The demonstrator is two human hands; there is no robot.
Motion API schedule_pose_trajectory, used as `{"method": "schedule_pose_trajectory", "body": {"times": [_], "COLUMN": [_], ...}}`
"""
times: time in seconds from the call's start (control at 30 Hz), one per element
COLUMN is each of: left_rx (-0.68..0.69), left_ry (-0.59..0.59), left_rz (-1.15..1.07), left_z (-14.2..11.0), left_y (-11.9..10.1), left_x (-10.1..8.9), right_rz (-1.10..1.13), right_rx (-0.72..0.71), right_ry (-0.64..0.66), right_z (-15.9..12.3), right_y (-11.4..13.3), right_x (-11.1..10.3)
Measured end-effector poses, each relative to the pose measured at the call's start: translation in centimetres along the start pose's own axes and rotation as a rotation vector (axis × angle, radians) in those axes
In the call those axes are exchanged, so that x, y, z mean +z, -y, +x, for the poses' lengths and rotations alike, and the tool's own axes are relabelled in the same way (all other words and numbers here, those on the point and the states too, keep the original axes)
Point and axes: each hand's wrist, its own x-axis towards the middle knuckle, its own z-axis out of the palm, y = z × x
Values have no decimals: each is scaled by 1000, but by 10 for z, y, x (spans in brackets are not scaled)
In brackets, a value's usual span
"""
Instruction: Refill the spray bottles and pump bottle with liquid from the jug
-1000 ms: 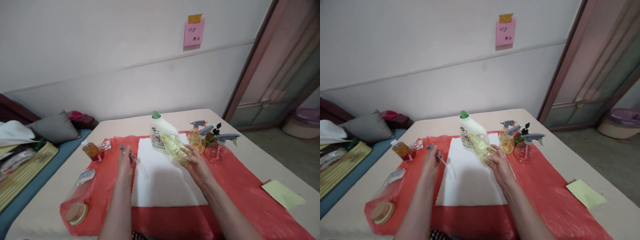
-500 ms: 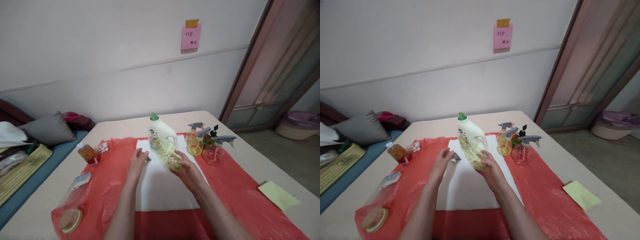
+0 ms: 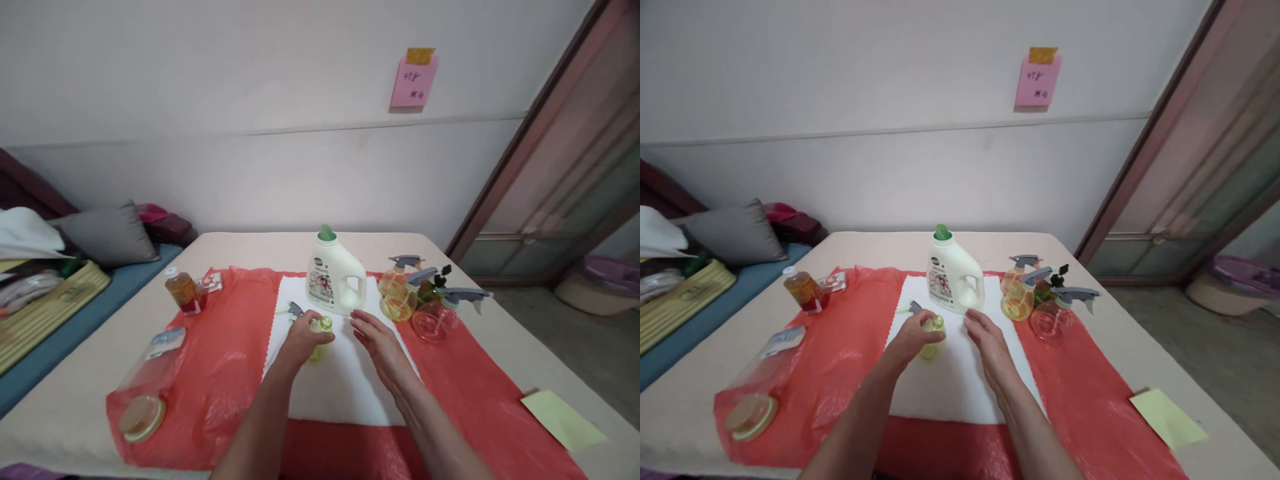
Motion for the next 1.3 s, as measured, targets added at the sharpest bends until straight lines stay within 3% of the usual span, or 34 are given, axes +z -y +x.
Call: {"method": "schedule_pose_trajectory", "body": {"times": [0.27,0.4,0.53,0.63,0.77,0.9,1.07,1.2,1.3], "left_rx": [-58,19,80,86,98,115,151,188,171], "left_ry": [-29,-86,-273,-398,-425,-448,-510,-567,-470], "left_rz": [126,32,-163,-184,-158,-204,-280,-367,-459], "left_z": [-9,-14,-14,-11,-9,-8,-10,-22,-41], "left_y": [-10,-21,-29,-28,-25,-26,-32,-42,-54], "left_x": [-13,-18,-24,-28,-31,-34,-40,-37,-18], "right_rz": [-134,-233,-327,-373,-371,-368,-421,-538,-816], "right_rx": [-98,-145,-194,-256,-306,-320,-349,-416,-401], "right_ry": [-32,-44,-91,-147,-148,-141,-215,-226,-192], "right_z": [-3,5,32,62,97,112,84,28,-16], "right_y": [-4,-8,-11,-5,6,11,37,92,129], "right_x": [4,9,23,42,66,75,63,39,16]}}
